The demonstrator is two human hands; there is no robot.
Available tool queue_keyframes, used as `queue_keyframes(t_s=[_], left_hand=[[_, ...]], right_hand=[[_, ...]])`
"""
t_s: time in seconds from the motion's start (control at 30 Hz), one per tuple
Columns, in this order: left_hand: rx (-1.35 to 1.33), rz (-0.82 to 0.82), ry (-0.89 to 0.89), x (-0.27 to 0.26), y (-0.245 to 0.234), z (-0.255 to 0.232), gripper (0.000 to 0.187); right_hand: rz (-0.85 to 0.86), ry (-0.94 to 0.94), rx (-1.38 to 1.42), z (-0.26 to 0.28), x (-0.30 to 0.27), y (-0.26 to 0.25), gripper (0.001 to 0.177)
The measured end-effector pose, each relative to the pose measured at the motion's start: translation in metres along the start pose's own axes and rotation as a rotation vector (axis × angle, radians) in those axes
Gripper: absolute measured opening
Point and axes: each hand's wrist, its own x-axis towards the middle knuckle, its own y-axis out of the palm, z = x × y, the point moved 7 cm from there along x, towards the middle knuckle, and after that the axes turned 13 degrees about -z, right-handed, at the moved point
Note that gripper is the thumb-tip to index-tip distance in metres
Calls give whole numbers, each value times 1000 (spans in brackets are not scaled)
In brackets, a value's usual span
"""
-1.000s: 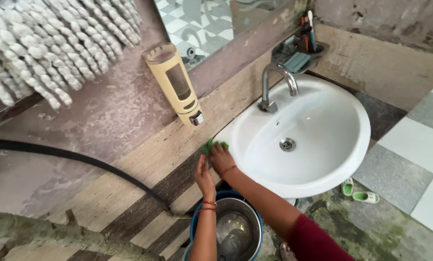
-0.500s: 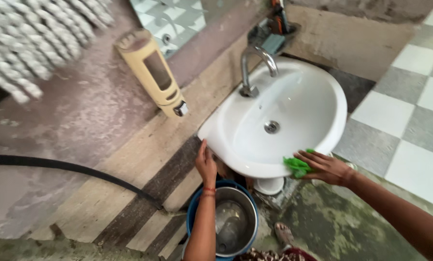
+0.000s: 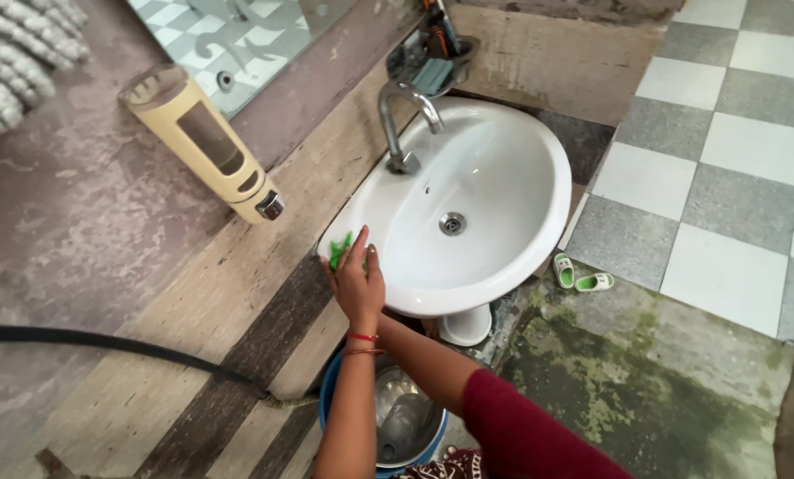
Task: The person scrubs a white pedestal sink with a green sponge, cleaning the basin, faucet, and pedestal. They rinse the sponge under running water and wipe the surrounding countertop and wall area.
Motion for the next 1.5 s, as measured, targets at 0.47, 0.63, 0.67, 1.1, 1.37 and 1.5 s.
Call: queue_keyframes(t_s=[0.47, 0.63, 0.67, 1.1, 1.37, 1.5], left_hand=[[-330, 296, 42, -50, 100, 3, 40], [-316, 386, 175, -78, 153, -39, 40], [-315, 416, 205, -82, 161, -47, 41], [-288, 564, 188, -20, 167, -50, 42], [-165, 177, 153, 19, 101, 24, 49], [-130, 181, 155, 19, 105, 33, 56]], right_hand=[[23, 154, 117, -263, -110, -87, 47], [141, 387, 379, -394, -87, -95, 89], [213, 452, 476, -400, -90, -88, 100], [-79, 1380, 579, -428, -116, 26, 109], [467, 1175, 126, -539, 15, 57, 69], [498, 1028, -164, -522, 93, 86, 76]])
